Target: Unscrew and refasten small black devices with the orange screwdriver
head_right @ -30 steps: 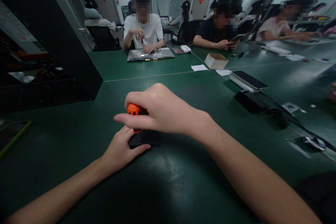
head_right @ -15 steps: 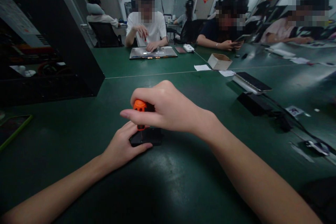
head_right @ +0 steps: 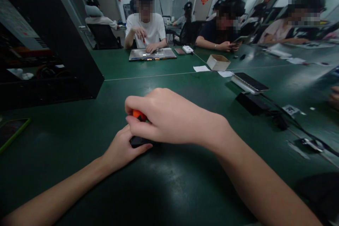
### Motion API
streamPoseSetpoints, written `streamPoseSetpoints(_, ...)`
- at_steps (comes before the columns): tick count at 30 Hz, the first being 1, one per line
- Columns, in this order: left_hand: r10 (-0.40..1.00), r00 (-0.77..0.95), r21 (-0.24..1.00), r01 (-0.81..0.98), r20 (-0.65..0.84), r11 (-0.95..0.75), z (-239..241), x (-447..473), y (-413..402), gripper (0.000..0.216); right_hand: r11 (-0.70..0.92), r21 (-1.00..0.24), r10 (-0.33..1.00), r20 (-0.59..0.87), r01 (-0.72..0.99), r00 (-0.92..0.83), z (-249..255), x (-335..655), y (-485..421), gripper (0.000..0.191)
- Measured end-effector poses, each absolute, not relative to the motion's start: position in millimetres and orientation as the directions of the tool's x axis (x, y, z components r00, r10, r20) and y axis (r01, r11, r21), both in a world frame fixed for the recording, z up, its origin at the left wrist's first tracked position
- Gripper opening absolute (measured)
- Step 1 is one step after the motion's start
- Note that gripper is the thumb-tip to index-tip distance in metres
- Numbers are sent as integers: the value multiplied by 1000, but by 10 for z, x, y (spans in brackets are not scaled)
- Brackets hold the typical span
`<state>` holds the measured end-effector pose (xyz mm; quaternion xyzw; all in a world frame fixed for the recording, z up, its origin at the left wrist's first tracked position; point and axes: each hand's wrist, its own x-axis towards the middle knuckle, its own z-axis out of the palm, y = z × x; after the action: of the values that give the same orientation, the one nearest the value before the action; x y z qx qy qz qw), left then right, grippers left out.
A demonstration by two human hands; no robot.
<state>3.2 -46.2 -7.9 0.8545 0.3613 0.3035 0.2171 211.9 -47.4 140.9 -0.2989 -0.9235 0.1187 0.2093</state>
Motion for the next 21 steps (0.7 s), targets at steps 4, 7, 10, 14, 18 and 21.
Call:
streamPoseSetpoints(4,753,556,586,496,353,-641,-36,47,-468,37,782,-298,616,239,547,-751,1479,2175,-527,6)
streamPoseSetpoints(7,756,559,584,504,341,-636,-11,51,-475,36,768,-323,630,226,553,-743,1467,2194,-500,4)
streamPoseSetpoints(10,752,566,588,497,338,-638,-13,45,-478,36,787,-360,594,226,500,-772,1467,2193,-493,10)
streamPoseSetpoints(14,759,558,592,501,336,-631,-22,40,-476,37,786,-408,580,226,465,-782,1506,2216,-553,27)
streamPoseSetpoints(18,761,566,607,495,318,-622,-9,41,-473,34,747,-374,635,157,550,-756,1500,2252,-565,18)
streamPoseSetpoints(21,758,568,603,494,322,-626,-6,41,-468,37,728,-318,673,161,607,-722,1475,2258,-534,14)
